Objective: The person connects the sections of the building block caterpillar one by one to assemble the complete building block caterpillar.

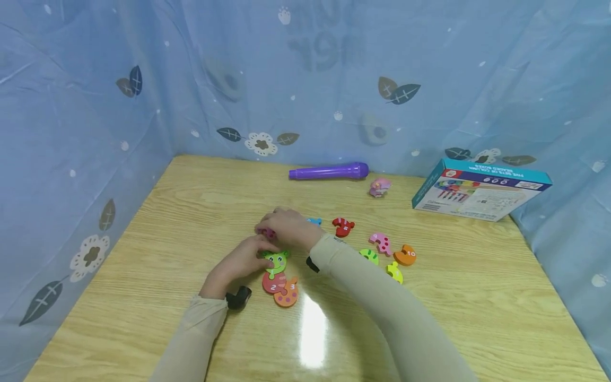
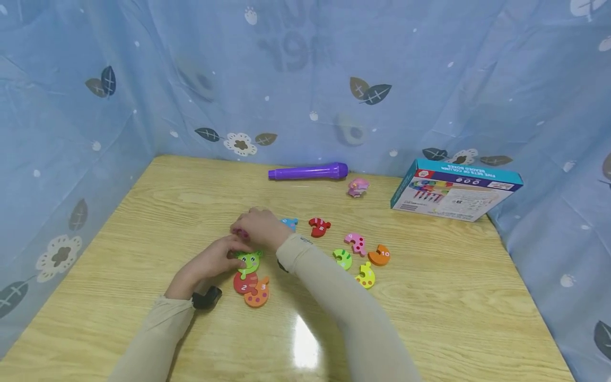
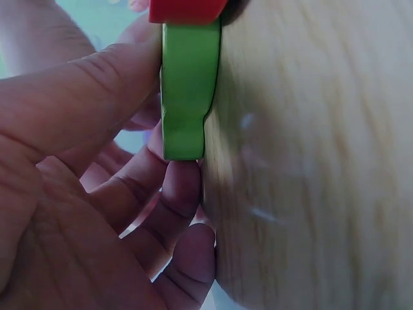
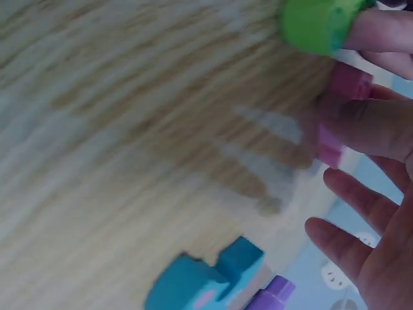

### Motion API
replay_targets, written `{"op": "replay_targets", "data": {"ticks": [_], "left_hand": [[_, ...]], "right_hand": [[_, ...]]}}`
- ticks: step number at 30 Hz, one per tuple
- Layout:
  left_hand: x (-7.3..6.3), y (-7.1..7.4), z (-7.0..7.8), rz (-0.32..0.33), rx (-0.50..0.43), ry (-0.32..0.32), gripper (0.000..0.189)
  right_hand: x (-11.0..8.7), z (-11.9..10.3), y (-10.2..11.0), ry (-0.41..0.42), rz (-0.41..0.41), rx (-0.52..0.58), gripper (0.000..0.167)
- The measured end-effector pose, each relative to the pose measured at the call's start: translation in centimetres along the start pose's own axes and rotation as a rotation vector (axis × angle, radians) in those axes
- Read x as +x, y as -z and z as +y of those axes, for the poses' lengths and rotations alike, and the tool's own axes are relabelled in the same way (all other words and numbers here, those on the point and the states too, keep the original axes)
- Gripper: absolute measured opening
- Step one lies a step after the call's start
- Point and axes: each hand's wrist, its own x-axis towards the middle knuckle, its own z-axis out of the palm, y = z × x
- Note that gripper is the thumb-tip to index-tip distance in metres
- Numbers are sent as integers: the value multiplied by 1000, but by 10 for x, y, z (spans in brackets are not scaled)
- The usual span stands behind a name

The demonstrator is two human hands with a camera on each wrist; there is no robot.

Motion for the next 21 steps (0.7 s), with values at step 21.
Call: {"op": "replay_targets", "data": {"ticks": [21], "left_hand": [[-2,0,3,-13,-9,62,32]], "right_hand": [[-54,18,-3,-46,84,87,40]]}}
